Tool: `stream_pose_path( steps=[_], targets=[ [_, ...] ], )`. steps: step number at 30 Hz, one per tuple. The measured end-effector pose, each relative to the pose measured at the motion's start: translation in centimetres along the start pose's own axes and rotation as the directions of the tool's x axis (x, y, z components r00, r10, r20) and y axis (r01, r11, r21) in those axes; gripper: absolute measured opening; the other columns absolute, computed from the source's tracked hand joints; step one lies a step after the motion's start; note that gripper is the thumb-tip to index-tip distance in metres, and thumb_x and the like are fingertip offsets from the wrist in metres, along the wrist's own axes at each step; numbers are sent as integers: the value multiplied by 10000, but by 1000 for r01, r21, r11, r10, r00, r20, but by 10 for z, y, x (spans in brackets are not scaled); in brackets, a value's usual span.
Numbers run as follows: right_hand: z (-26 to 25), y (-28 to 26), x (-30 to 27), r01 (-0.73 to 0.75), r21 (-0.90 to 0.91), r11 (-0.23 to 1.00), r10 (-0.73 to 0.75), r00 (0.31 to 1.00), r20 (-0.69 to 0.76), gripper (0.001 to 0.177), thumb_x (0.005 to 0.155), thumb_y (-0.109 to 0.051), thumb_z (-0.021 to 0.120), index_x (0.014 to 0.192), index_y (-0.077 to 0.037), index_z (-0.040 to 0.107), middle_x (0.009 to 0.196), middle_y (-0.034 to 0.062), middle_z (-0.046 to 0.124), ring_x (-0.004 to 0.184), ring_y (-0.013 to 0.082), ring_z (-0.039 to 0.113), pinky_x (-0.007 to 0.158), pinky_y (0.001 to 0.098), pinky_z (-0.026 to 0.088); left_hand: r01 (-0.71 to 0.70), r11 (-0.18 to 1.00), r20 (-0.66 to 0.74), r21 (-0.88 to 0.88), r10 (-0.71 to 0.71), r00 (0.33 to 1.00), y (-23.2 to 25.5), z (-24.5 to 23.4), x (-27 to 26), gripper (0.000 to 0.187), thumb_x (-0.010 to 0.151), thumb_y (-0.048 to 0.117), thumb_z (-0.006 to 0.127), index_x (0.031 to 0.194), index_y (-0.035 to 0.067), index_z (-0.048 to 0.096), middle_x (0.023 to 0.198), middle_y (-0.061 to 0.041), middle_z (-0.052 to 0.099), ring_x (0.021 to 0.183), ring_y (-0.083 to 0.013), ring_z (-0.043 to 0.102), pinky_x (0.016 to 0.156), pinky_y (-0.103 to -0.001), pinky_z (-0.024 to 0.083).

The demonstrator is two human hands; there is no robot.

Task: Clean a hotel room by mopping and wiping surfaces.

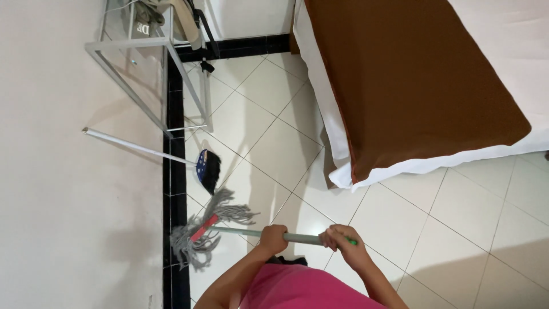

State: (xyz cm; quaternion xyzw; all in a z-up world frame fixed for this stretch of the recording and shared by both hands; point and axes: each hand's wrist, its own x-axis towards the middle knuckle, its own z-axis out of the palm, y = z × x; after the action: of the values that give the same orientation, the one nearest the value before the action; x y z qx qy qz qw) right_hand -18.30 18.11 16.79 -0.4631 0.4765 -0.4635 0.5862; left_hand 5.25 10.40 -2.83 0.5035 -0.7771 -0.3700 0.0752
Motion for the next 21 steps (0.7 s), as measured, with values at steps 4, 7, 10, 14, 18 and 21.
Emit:
stream_pose_path(
  steps=[4, 7, 10, 14, 18, 21],
  targets=[
    [-30, -11, -19, -299, -119, 947, 266, 935, -234, 366, 981, -217, 517, 688, -71, 681, 619, 77, 621, 584, 222, 487, 593, 393, 426, -63, 997, 121, 39, 58, 991, 34, 17, 20, 41, 819, 138, 690, 800, 124, 724, 816, -108, 729, 788, -319, 705, 761, -455, 542],
    [-51, -37, -37, -177, -98, 979, 139, 940, -313, 419, 980, -229, 522, 611, -40, 576, 606, 93, 606, 591, 218, 530, 601, 376, 472, -250, 964, 133, 94, 237, 963, 81, 25, 47, 48, 813, 149, 669, 805, 125, 710, 811, -109, 726, 792, -316, 698, 721, -456, 551],
    [-52, -65, -49, 81, -165, 983, -122, 959, -256, 538, 1125, -261, 524, 622, -74, 480, 603, 42, 486, 624, 185, 519, 807, 367, 585, -293, 956, 192, -8, 289, 938, 123, 26, 70, 81, 837, 135, 635, 838, 141, 716, 832, -104, 739, 796, -310, 713, 722, -444, 557],
    [-15, -115, -37, -124, -378, 917, -8, 945, -327, 450, 1026, -276, 537, 649, -33, 555, 603, 27, 507, 598, 134, 446, 565, 313, 389, -475, 850, 8, -228, 490, 872, 143, 25, 96, 71, 827, 157, 697, 889, 128, 711, 861, -117, 735, 826, -339, 704, 735, -451, 551],
    [12, -141, -7, -105, -504, 857, -11, 975, -222, 354, 960, -265, 635, 685, -44, 606, 587, 0, 506, 570, 95, 417, 517, 286, 344, -481, 824, -51, -301, 489, 871, 137, 15, 115, 108, 827, 118, 710, 934, 123, 699, 904, -124, 740, 862, -335, 700, 750, -437, 545],
    [27, -159, 17, -10, -508, 861, -58, 991, -118, 226, 920, -190, 705, 775, -46, 610, 641, 1, 518, 588, 100, 424, 535, 285, 345, -447, 813, -170, -372, 414, 894, 128, -15, 116, 217, 821, 114, 727, 1030, 104, 669, 984, -140, 702, 899, -320, 685, 766, -420, 525]
  ],
)
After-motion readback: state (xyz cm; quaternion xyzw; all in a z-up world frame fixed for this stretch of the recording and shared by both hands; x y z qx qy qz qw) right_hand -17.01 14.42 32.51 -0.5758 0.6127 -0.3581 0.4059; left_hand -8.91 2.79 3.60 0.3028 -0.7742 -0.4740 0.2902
